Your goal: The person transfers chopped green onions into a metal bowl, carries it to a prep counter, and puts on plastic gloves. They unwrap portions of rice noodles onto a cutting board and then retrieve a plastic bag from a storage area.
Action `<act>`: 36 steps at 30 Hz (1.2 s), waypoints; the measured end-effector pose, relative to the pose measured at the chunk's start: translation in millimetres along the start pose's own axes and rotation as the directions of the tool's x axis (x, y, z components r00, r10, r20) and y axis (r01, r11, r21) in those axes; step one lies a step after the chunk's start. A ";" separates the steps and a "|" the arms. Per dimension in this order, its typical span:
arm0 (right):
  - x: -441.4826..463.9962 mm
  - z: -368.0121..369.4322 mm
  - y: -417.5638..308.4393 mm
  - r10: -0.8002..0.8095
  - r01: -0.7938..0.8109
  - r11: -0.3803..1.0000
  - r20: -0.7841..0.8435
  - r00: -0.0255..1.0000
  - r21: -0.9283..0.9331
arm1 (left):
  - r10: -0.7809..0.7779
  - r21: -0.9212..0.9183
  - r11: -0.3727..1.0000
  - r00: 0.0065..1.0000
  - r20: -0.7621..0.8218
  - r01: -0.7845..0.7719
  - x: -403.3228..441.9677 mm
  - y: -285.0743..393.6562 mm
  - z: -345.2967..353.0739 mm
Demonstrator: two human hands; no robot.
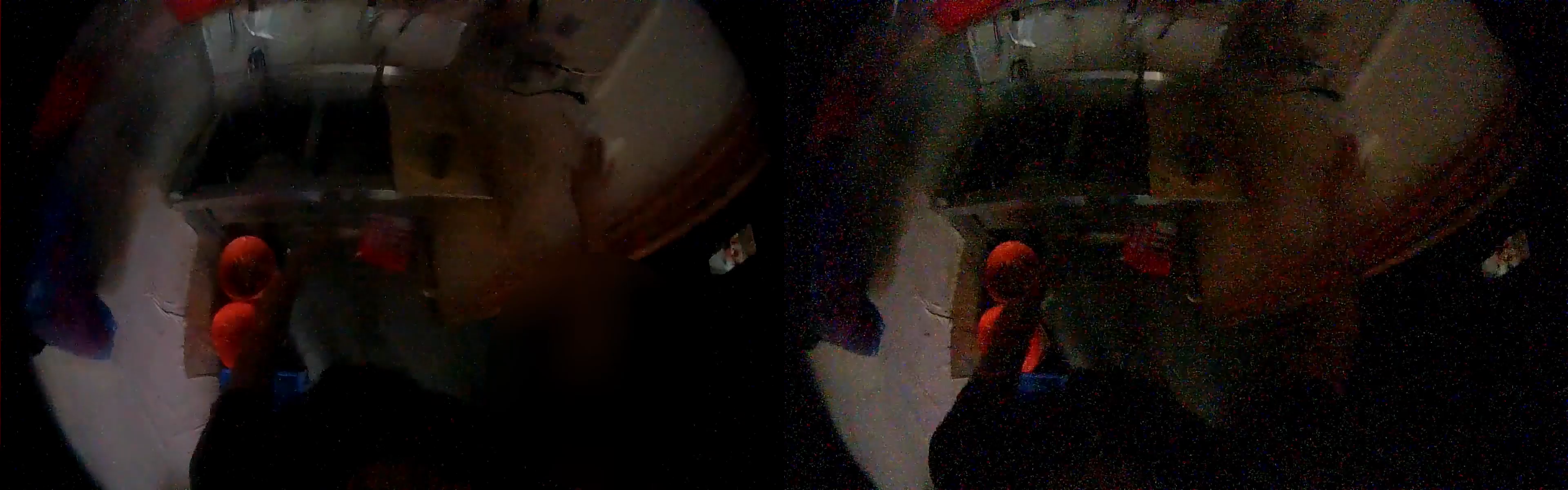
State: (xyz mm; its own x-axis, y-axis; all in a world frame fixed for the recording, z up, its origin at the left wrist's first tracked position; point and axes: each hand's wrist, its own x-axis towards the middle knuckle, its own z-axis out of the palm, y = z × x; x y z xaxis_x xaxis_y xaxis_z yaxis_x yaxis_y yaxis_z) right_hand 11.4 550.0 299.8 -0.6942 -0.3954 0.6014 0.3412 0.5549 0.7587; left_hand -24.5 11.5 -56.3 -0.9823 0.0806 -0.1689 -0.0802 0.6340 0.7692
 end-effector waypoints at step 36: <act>248.9 148.9 -522.2 -0.633 -0.828 -0.559 0.666 0.395 -0.041 | 0.134 -0.832 -0.206 0.857 0.498 0.515 661.7 56.4 51.3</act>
State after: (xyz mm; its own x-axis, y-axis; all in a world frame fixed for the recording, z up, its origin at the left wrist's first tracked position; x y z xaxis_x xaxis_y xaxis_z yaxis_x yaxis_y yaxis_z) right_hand -433.9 270.8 16.0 -0.9119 -0.0203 -0.4098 0.4101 -0.0129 -0.9119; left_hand -670.4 140.1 -156.3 -0.7684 0.5367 -0.3487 -0.6304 -0.7287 0.2675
